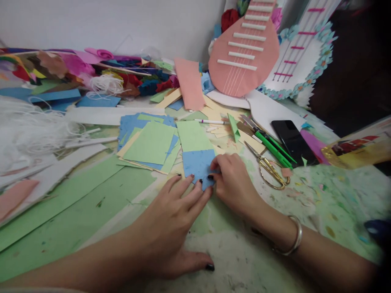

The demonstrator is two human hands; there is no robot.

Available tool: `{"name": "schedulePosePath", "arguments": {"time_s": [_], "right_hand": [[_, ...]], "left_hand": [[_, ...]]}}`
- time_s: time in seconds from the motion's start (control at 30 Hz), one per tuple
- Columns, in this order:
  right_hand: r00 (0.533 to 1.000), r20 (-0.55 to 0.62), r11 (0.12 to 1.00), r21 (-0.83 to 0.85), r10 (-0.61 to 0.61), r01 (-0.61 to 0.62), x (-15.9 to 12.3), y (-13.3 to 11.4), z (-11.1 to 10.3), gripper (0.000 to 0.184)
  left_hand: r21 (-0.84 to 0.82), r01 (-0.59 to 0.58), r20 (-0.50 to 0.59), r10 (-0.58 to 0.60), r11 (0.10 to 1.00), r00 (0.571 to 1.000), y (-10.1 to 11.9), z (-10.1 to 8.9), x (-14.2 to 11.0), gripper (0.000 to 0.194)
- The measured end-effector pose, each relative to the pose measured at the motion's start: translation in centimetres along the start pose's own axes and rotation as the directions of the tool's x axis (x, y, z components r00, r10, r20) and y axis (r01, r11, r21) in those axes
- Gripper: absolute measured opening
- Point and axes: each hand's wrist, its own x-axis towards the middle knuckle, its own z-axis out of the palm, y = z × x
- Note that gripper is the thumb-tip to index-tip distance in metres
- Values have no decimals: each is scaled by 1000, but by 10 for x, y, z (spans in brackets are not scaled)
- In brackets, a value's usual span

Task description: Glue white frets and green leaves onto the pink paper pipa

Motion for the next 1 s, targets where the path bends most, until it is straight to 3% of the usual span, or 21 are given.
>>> {"name": "schedulePosePath", "arguments": {"time_s": [0.1,0.33,0.47,0.57,0.7,1.0], "right_hand": [[997,-33,997,34,65,-63,4,8,-4,19],[959,220,976,83,177,-199,26,20,-18,21],[943,303,972,143,137,-188,32,24,-23,12],[943,319,970,185,90,-155,30,26,-24,9],[961,259,989,91,93,-120,23,19,-23,27],[936,334,981,119,108,-155,36,21,-19,21]], "left_hand": [[-25,14,7,-14,1000,1000,0,1,0,93],[-42,10,-10,-11,999,1000,-3,-1,-2,89],[-15,7,-31,-7,1000,999,-2,-1,-3,89],[-9,9,-52,-10,1000,999,0,-1,-3,87],[6,37,-61,-37,999,997,4,1,-7,86],[-79,83,-19,-85,993,996,7,-7,-11,79]]}}
